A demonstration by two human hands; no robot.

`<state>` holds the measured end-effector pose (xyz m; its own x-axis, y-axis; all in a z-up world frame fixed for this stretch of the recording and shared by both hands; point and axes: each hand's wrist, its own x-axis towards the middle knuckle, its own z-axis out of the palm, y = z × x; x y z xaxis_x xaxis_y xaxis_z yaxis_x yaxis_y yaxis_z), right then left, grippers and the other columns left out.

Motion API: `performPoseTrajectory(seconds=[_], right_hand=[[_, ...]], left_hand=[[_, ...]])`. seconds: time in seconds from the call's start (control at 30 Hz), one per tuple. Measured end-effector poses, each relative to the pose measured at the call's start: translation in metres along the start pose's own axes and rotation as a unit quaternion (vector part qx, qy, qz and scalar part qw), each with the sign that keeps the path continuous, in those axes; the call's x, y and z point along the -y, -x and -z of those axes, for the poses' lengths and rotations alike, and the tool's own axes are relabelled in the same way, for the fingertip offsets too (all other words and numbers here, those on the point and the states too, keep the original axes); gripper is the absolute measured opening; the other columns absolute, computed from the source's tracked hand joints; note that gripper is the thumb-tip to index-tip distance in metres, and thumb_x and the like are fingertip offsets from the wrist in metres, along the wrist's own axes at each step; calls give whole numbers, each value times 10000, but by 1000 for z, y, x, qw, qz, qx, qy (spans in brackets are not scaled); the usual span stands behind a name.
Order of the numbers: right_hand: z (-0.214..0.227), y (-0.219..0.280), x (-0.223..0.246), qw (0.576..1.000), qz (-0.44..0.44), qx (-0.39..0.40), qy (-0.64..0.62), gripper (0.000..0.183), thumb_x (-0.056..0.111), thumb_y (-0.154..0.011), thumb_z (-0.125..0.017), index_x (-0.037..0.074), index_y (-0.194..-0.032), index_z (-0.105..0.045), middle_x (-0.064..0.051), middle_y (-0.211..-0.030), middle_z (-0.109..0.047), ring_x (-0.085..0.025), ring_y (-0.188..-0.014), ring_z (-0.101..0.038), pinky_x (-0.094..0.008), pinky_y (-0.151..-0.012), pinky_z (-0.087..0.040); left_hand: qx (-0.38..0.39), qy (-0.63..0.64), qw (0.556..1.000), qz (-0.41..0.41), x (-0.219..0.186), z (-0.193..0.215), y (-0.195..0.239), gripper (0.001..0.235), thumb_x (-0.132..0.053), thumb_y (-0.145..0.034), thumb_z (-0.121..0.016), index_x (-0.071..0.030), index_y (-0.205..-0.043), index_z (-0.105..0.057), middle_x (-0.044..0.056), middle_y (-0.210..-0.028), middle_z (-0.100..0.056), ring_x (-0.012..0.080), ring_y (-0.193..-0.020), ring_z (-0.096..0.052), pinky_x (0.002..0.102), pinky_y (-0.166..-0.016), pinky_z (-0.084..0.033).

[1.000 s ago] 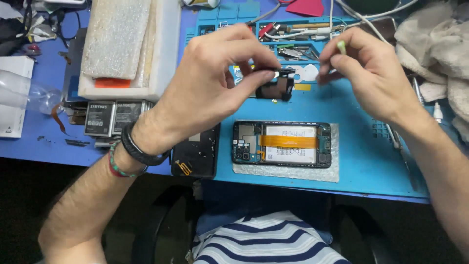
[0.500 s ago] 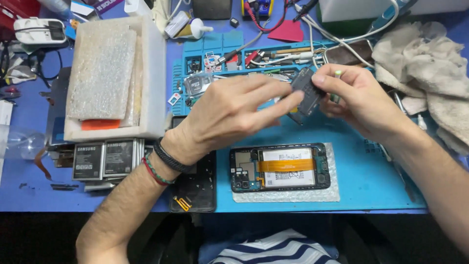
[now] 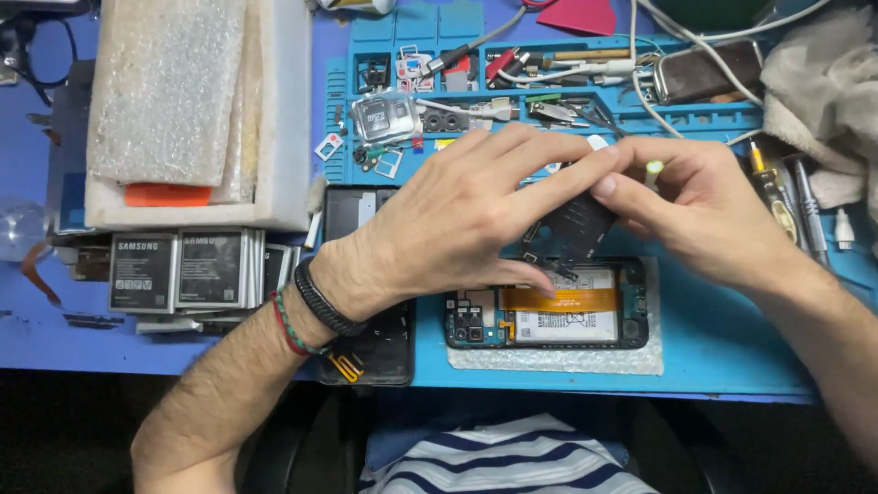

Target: The person cleans a small black plastic phone component using a toothbrush and a spray bottle. They scrub the component thoroughly, then set it down and pick up another similar component to continue cleaning.

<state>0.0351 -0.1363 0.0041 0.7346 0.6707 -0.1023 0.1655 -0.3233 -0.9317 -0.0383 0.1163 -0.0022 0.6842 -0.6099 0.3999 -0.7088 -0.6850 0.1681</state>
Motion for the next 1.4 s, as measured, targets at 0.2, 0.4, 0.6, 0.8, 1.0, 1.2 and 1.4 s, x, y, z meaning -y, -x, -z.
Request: performPoseTrajectory(seconds=[0.2,0.4,0.6,0.8,1.0,1.2,1.4], right_hand=[[-4,1,0,994,36,-37,92,140,145,-1087,-668,56,-1021,-754,16,-828,-648,-54,-759,-500,-212,-650,-405],[-7,1,1,993,43,-51,102,172,172,-1109,-663,47,-1019,-741,1,-855,-670,-67,-767,-529,-220,-654,-432],[-11,1,-1,996,6,-81,48,154,165,-1130,-664,52,-1033,-702,8,-744,-546,-58,-615,-414,-200,-547,-320],[-4,-1,4,996,0,-64,-58,452,347,-1138,-501,27,-1453,-560,-8,-918,-590,-55,-635,-396,-206,-540,-326],[10,-3,-2,995,35,-91,-21,404,139,-1241,-410,-160,-1461,-570,-176,-1069,-557,-220,-923,-547,-293,-787,-486],[24,13,1,958,73,-162,225,392,243,-1257,-565,-25,-1477,-749,-106,-1232,-384,-236,-1222,-413,-322,-952,-409],[31,6,-13,977,130,-118,124,357,135,-1212,-531,-156,-1369,-665,-242,-1209,-569,-323,-949,-700,-355,-872,-582]], left_hand=[[-14,4,1000,-5,0,5,5,1363,-638,-655,-1148,-91,-1635,-374,82,-1542,-630,315,-1245,-707,474,-950,-616],[-55,46,997,13,0,5,2,1231,-582,-680,-1193,-34,-1508,-464,124,-1351,-620,350,-1227,-664,600,-1187,-545],[-52,112,990,64,-6,4,1,986,-593,-913,-1025,-94,-1536,-446,114,-1370,-590,340,-1166,-689,475,-869,-597],[-59,167,979,97,-4,17,-1,898,-246,-799,-1091,-89,-1418,-459,127,-1384,-554,364,-1269,-645,472,-849,-637],[-67,304,934,178,3,8,2,866,-267,-816,-1043,-137,-1434,-450,75,-1465,-626,261,-1288,-704,379,-1078,-577],[-39,437,859,263,-2,23,-2,753,-115,-848,-931,-251,-1411,-450,-14,-1111,-858,30,-634,-660,142,-524,-588],[-28,510,823,251,-4,24,-3,720,-26,-882,-875,-229,-1409,-429,21,-999,-755,101,-814,-752,218,-825,-664]])
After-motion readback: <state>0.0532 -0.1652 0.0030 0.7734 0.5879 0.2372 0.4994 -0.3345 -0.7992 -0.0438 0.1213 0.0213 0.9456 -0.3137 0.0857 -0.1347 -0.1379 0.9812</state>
